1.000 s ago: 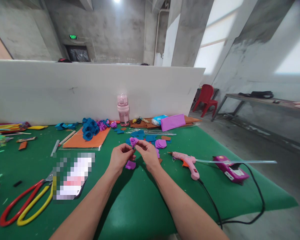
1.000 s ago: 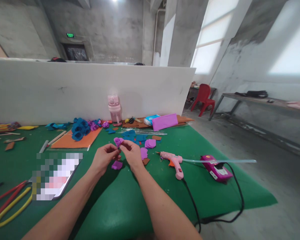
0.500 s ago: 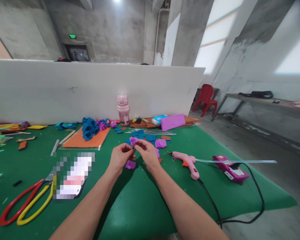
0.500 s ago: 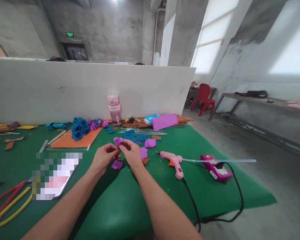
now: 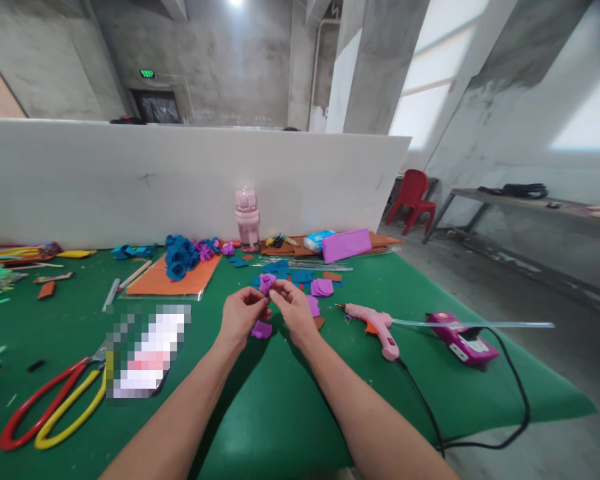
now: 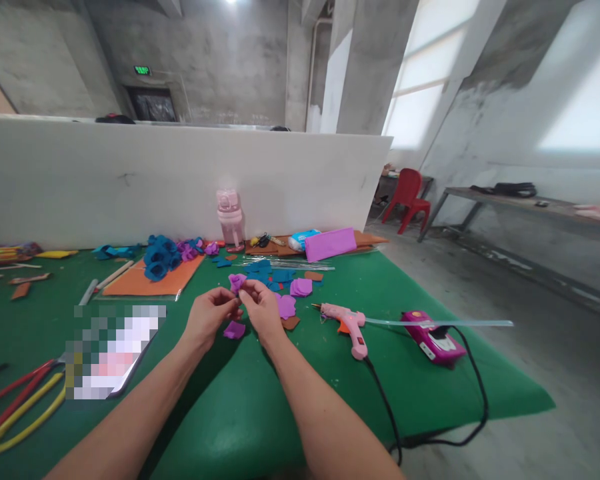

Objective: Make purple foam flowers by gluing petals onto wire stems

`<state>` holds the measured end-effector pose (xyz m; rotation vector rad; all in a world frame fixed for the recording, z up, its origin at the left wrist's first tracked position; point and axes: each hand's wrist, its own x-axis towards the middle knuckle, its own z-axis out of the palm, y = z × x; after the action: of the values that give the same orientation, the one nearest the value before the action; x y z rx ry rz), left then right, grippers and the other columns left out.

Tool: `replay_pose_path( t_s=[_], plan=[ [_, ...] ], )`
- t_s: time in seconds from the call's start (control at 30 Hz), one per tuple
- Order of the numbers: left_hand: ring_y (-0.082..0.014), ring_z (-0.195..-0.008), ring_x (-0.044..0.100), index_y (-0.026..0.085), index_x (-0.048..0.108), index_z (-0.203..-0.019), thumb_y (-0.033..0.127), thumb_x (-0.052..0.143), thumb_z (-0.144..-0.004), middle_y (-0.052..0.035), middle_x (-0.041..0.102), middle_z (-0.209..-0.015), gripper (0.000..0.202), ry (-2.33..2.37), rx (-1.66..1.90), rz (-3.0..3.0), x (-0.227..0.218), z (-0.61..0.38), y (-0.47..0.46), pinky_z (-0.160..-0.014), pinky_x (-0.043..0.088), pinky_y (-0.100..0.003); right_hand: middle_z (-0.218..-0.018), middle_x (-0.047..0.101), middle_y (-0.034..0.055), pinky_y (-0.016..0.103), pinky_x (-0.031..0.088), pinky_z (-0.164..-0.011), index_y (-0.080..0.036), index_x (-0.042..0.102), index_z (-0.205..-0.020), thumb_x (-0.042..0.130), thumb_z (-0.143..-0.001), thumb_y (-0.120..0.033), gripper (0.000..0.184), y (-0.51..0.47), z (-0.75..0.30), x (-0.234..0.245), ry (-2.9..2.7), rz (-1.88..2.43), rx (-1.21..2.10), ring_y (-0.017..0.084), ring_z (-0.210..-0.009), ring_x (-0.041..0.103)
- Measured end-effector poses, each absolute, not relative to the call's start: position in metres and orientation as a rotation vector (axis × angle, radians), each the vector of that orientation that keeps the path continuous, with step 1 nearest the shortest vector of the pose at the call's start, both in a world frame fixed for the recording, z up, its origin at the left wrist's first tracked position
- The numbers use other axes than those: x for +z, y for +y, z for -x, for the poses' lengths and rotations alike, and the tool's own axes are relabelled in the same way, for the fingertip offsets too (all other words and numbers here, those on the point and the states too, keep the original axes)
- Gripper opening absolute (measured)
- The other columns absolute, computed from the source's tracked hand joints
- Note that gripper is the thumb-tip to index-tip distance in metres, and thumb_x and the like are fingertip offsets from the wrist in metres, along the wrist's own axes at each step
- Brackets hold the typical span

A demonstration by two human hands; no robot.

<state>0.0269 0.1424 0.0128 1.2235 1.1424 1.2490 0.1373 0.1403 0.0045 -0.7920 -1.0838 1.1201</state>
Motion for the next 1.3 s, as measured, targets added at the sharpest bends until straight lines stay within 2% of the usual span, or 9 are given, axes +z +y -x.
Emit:
replay_pose_path(
  t_s=[0.27, 0.4, 0.5, 0.77, 1.07, 1.3],
  plan=[
    [-0.0122, -0.044, 0.057, 0.016, 0.055, -0.062, 0.028, 0.067, -0.059, 0.0035, 0.057, -0.048, 0.017, 1.157, 1.274, -1.190, 0.013, -0.034, 0.140, -0.047, 0.047, -0.023, -0.081, 0.066, 0.0012, 0.027, 0.048, -0.068, -0.020, 0.056, -0.089, 0.063, -0.065, -0.022, 0.025, 0.140, -0.134, 0.001, -1.039, 0.849, 1.144, 0.014, -0.074, 0.061],
    [-0.0124, -0.047, 0.058, 0.015, 0.060, -0.075, 0.033, 0.071, -0.055, -0.0012, 0.065, -0.068, 0.029, 1.168, 1.210, -1.209, 0.021, -0.032, 0.138, -0.041, 0.043, -0.022, -0.074, 0.065, -0.0015, 0.026, 0.047, -0.068, -0.021, 0.053, -0.085, 0.065, -0.065, -0.024, 0.024, 0.141, -0.140, 0.004, -0.988, 0.879, 1.102, 0.014, -0.071, 0.061],
    [-0.0111, -0.052, 0.057, 0.014, 0.064, -0.081, 0.034, 0.069, -0.056, -0.0053, 0.066, -0.080, 0.032, 1.148, 1.269, -1.214, 0.022, -0.024, 0.142, -0.044, 0.041, -0.020, -0.073, 0.065, -0.0015, 0.026, 0.046, -0.071, -0.019, 0.055, -0.080, 0.067, -0.063, -0.026, 0.022, 0.143, -0.142, 0.006, -0.956, 0.854, 1.106, 0.013, -0.071, 0.061],
    [-0.0146, -0.072, 0.058, 0.015, 0.068, -0.078, 0.038, 0.069, -0.061, -0.0039, 0.068, -0.076, 0.029, 1.150, 1.411, -1.316, 0.009, -0.015, 0.155, -0.071, 0.043, -0.024, -0.070, 0.066, -0.0013, 0.026, 0.048, -0.068, -0.018, 0.060, -0.080, 0.073, -0.057, -0.028, 0.028, 0.139, -0.137, 0.009, -0.835, 0.770, 1.343, 0.010, -0.059, 0.059],
    [-0.0168, -0.076, 0.059, 0.015, 0.069, -0.078, 0.040, 0.070, -0.060, -0.0046, 0.069, -0.077, 0.030, 1.155, 1.405, -1.314, 0.015, -0.015, 0.153, -0.074, 0.043, -0.026, -0.066, 0.066, -0.0019, 0.026, 0.048, -0.064, -0.018, 0.060, -0.081, 0.074, -0.056, -0.031, 0.032, 0.140, -0.139, 0.008, -0.847, 0.792, 1.349, 0.010, -0.056, 0.059],
    [-0.0141, -0.068, 0.058, 0.016, 0.068, -0.071, 0.038, 0.072, -0.057, -0.0019, 0.068, -0.070, 0.026, 1.145, 1.401, -1.283, 0.014, -0.014, 0.154, -0.070, 0.042, -0.025, -0.063, 0.067, -0.0023, 0.024, 0.047, -0.064, -0.019, 0.057, -0.079, 0.073, -0.057, -0.031, 0.030, 0.140, -0.137, 0.006, -0.857, 0.787, 1.359, 0.010, -0.058, 0.060]
  ],
)
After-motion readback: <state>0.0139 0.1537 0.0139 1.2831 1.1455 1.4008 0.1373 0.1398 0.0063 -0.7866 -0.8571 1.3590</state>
